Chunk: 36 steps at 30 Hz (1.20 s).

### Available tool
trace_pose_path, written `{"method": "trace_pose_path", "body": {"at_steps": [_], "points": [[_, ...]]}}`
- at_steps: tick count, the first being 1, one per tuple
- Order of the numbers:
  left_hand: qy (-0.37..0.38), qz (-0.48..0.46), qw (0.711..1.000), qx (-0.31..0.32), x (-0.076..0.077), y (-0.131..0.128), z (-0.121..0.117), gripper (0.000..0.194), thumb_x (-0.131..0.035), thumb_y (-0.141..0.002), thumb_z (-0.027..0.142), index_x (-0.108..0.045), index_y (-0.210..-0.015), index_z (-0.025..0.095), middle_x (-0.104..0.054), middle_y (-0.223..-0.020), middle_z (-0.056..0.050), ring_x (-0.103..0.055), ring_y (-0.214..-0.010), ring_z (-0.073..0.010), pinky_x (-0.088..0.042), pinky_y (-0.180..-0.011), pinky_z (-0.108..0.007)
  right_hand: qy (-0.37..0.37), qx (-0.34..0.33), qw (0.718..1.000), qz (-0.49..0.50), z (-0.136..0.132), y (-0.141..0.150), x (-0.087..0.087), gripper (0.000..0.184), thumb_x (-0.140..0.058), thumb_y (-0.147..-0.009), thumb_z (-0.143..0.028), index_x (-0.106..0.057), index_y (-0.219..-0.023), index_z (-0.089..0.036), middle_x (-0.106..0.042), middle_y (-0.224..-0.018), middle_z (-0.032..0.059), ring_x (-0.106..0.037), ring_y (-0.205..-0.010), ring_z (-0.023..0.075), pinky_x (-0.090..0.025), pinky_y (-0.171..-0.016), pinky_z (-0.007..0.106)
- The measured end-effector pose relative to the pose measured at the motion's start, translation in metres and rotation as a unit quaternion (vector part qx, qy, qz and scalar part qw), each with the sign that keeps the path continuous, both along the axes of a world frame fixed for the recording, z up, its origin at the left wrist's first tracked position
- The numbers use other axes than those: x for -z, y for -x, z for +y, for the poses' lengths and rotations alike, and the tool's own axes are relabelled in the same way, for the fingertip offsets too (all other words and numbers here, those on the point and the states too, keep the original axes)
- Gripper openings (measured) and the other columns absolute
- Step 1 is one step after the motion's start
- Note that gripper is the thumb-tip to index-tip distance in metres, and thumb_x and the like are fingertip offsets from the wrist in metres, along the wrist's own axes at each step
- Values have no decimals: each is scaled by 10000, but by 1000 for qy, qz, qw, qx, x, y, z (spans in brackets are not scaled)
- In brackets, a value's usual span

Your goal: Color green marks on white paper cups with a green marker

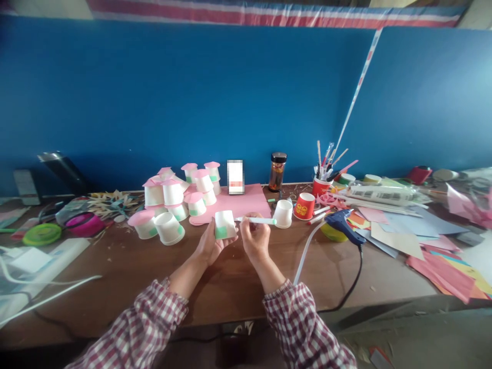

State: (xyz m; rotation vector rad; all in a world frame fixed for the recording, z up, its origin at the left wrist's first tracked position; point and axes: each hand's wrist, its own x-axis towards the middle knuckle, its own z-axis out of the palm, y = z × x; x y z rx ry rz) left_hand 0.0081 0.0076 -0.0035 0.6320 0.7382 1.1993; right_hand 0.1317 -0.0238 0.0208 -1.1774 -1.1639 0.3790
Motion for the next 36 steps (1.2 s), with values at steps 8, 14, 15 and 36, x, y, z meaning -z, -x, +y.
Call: {"method": "trace_pose_path", "body": {"at_steps": [8,14,15,36], "points": [[-8,-23,1000,5,0,1,-1,452,-494,-806,576,-597,-1007,185,-651,-892,-71,-607,-820,-210,-512,-780,-432,1,1,1000,1,0,0,-1,188,-534,-809,-291,-585,-682,-162,-600,-576,-4,-556,-507,120,-453,-505,226],[-27,-38,999,22,-2,-1,-1,316,-514,-845,406,-624,-1007,158,-653,-1053,-103,-577,-1037,-243,-451,-920,-433,-5,6,1000,-19,1,-1,0,159,-517,-809,-265,-586,-709,-163,-628,-639,13,-567,-538,126,-462,-527,231],[-25,-35,999,11,-1,-1,-1,330,-529,-842,409,-620,-1032,154,-642,-1099,-112,-562,-1073,-249,-440,-938,-437,-9,5,1000,-26,1,-1,0,158,-514,-811,-260,-584,-709,-163,-633,-659,17,-568,-547,125,-464,-534,231],[-117,-38,990,64,-5,-4,-10,396,-584,-813,434,-644,-1072,140,-668,-1084,-106,-555,-1107,-265,-366,-1003,-421,-15,-42,992,-119,0,1,9,164,-512,-846,-300,-602,-867,-165,-602,-690,3,-514,-519,101,-444,-497,203]]}}
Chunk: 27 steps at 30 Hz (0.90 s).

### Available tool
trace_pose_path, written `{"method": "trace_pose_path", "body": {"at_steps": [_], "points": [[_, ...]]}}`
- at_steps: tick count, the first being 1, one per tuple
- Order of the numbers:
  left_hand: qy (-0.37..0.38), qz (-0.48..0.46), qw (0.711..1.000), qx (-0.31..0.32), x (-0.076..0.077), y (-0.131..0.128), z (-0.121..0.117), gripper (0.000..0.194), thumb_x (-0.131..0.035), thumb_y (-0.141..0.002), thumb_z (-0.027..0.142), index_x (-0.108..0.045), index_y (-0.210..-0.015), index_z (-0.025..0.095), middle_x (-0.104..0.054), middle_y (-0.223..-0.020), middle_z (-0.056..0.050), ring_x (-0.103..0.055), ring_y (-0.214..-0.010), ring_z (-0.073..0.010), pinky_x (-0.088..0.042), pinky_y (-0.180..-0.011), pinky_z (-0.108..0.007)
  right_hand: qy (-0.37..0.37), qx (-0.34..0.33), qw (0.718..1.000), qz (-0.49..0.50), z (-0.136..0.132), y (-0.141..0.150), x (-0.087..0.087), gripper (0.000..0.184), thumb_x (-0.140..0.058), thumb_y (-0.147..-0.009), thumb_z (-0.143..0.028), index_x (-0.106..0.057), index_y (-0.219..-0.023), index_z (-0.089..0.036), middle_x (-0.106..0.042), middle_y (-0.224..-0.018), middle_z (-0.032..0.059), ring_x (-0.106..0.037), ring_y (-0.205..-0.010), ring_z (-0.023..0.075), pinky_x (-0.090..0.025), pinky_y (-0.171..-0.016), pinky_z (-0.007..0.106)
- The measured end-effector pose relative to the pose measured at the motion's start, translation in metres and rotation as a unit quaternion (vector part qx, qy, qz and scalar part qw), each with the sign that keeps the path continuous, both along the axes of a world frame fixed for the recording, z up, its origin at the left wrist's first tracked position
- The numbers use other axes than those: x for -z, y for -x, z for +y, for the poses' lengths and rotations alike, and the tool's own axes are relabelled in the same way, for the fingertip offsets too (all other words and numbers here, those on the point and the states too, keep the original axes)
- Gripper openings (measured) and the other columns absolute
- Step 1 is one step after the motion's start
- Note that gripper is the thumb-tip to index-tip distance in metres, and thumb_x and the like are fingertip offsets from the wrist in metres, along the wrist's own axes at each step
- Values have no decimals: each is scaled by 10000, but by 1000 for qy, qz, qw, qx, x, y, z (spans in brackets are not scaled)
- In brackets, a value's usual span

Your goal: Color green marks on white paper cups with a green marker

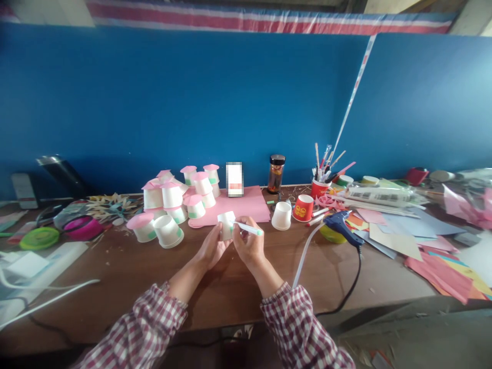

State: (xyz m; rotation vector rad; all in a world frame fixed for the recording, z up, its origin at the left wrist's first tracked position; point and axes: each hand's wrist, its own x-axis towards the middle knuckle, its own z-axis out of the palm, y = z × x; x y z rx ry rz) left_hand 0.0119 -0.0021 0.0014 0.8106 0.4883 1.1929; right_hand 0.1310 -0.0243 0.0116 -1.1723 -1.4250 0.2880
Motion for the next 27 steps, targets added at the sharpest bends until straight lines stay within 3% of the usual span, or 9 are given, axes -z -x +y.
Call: {"method": "trace_pose_path", "body": {"at_steps": [7,17,27], "points": [[-25,22,999,-4,1,1,1,305,-590,-822,386,-656,-1004,150,-673,-1043,-91,-579,-1063,-239,-390,-978,-396,-13,18,999,-26,1,1,-1,179,-516,-851,-309,-618,-853,-161,-624,-681,12,-554,-534,116,-460,-520,212],[25,29,999,-36,3,0,2,286,-645,-775,399,-659,-961,182,-681,-956,-58,-606,-959,-204,-414,-918,-382,-28,19,999,-33,1,0,-2,174,-519,-849,-296,-629,-867,-162,-651,-747,36,-588,-609,137,-484,-576,232],[-5,10,999,-32,5,0,2,301,-590,-815,420,-663,-964,169,-682,-958,-68,-602,-968,-211,-410,-924,-382,-13,8,1000,-8,1,0,-2,150,-511,-843,-272,-607,-827,-158,-611,-683,7,-546,-546,110,-452,-513,208]]}}
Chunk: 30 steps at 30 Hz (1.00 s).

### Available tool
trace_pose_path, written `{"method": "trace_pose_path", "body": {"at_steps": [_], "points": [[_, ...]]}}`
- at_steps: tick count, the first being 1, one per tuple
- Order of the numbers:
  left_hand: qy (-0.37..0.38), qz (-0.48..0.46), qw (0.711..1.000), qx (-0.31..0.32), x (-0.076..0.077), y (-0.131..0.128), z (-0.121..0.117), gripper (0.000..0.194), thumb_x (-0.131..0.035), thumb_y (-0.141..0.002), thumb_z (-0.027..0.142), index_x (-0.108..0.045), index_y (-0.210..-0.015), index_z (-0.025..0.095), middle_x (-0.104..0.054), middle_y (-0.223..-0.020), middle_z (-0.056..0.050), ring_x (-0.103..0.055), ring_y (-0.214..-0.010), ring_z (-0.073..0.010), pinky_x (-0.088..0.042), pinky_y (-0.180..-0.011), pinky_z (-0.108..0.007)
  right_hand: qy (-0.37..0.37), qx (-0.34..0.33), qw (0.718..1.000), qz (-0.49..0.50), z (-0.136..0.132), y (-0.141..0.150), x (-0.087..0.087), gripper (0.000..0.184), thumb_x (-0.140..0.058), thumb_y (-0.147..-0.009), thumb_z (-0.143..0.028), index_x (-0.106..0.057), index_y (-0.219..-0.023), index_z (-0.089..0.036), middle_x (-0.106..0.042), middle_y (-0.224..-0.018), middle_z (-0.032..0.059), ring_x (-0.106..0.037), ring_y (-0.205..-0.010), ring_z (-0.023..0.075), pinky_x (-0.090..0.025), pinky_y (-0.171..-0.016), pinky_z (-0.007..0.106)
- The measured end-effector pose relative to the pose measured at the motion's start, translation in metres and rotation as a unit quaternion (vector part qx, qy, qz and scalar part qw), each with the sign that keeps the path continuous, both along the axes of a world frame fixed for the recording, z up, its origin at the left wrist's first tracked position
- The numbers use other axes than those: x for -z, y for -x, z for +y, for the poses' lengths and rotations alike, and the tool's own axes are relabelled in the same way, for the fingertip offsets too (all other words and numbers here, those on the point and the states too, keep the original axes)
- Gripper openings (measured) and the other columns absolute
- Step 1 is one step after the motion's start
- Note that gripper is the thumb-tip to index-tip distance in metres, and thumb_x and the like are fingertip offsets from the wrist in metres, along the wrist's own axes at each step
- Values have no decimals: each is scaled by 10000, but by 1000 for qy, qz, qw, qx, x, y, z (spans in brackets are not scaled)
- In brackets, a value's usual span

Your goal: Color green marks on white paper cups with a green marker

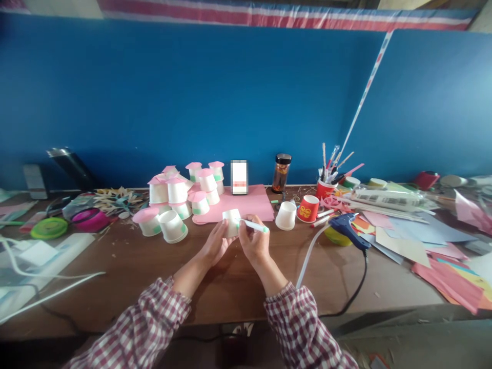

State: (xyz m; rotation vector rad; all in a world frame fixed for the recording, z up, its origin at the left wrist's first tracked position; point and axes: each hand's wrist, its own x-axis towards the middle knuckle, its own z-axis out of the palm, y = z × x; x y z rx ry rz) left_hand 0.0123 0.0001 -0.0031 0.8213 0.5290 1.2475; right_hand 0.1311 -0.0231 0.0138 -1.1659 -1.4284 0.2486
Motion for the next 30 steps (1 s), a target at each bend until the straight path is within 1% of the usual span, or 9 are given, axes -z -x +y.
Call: {"method": "trace_pose_path", "body": {"at_steps": [5,11,20,30], "points": [[-10,6,1000,3,1,0,0,306,-593,-812,417,-658,-985,172,-685,-968,-73,-604,-976,-223,-403,-934,-391,-4,20,1000,-11,1,0,-1,152,-520,-843,-287,-603,-828,-160,-608,-660,1,-541,-527,112,-446,-504,209],[-12,3,1000,12,2,0,2,306,-589,-820,405,-657,-995,163,-683,-1017,-90,-599,-1015,-235,-404,-946,-399,-4,20,1000,-21,1,-1,-1,179,-512,-862,-297,-616,-848,-152,-639,-685,21,-576,-555,124,-466,-536,214],[-17,-5,1000,18,8,0,5,318,-585,-824,406,-652,-1017,161,-683,-1028,-90,-601,-1020,-236,-412,-948,-415,-15,24,999,-19,3,-1,-3,198,-509,-859,-305,-618,-797,-152,-648,-685,29,-584,-559,129,-477,-546,223],[-11,-10,1000,21,4,0,3,327,-602,-811,410,-659,-1021,166,-686,-1036,-97,-597,-1040,-245,-401,-956,-417,-15,30,999,-25,3,-1,-2,193,-511,-863,-303,-626,-825,-152,-649,-678,26,-588,-555,130,-478,-546,220]]}}
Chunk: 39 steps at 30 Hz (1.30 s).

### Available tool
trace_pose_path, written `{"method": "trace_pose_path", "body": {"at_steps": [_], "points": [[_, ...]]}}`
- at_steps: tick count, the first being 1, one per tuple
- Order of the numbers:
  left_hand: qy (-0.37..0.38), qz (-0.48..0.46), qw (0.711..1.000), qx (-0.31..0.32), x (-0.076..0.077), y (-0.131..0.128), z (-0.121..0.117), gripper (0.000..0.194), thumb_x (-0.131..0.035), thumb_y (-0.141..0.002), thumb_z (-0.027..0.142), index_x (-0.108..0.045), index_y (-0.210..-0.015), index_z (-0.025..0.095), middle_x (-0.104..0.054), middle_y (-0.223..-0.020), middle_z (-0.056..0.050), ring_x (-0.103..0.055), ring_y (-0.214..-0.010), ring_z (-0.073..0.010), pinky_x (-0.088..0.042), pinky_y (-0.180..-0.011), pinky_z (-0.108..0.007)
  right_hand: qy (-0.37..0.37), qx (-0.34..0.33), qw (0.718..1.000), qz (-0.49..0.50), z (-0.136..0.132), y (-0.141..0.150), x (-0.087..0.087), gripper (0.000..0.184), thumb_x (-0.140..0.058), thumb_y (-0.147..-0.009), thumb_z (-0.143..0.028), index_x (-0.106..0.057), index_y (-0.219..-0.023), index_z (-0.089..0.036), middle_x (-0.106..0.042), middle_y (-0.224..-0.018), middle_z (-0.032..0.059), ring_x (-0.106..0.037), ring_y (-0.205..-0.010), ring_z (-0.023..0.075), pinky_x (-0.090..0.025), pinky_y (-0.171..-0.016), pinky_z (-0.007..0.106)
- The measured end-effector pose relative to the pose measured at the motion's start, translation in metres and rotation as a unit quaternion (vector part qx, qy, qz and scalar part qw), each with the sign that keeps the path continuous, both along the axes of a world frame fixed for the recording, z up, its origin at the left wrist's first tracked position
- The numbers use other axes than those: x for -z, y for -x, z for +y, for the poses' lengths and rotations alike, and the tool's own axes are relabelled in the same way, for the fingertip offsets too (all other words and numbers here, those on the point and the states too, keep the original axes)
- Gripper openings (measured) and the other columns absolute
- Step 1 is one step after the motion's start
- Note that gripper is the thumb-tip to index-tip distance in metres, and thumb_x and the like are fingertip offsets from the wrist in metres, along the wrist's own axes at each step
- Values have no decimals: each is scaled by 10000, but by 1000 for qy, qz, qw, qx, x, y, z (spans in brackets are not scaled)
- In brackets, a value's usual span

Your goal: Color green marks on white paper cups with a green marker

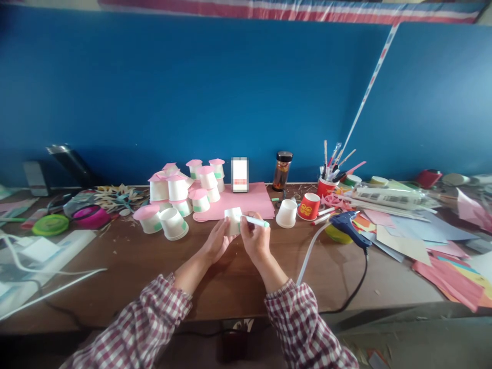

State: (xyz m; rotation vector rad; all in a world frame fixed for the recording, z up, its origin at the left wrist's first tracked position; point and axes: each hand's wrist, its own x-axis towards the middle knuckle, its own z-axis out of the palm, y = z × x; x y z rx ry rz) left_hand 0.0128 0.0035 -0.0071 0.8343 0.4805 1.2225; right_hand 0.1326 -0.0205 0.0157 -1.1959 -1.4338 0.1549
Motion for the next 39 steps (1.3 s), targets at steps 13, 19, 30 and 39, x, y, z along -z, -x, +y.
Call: {"method": "trace_pose_path", "body": {"at_steps": [13,19,30,39], "points": [[11,4,1000,-14,-3,0,-2,284,-612,-807,392,-671,-963,163,-696,-975,-74,-613,-973,-207,-411,-932,-371,-9,-8,1000,-3,1,0,2,172,-513,-867,-283,-623,-839,-155,-655,-717,30,-603,-595,136,-496,-580,230],[13,-1,1000,-14,-4,-1,-3,290,-619,-801,396,-677,-962,162,-694,-985,-77,-614,-971,-209,-408,-939,-379,1,-7,1000,-1,0,0,1,182,-511,-867,-296,-625,-837,-158,-656,-703,28,-601,-578,135,-490,-556,223],[22,10,999,-21,-1,0,-2,265,-617,-802,392,-674,-948,178,-696,-968,-59,-609,-984,-206,-380,-965,-386,6,-9,1000,1,0,1,2,178,-514,-864,-292,-621,-828,-155,-643,-680,15,-581,-551,122,-478,-543,213],[19,8,1000,-19,-3,0,-2,276,-629,-792,393,-673,-950,171,-698,-972,-71,-608,-996,-222,-395,-946,-383,11,-5,1000,-2,0,0,2,192,-505,-866,-305,-623,-826,-160,-641,-680,22,-572,-548,128,-480,-547,226]]}}
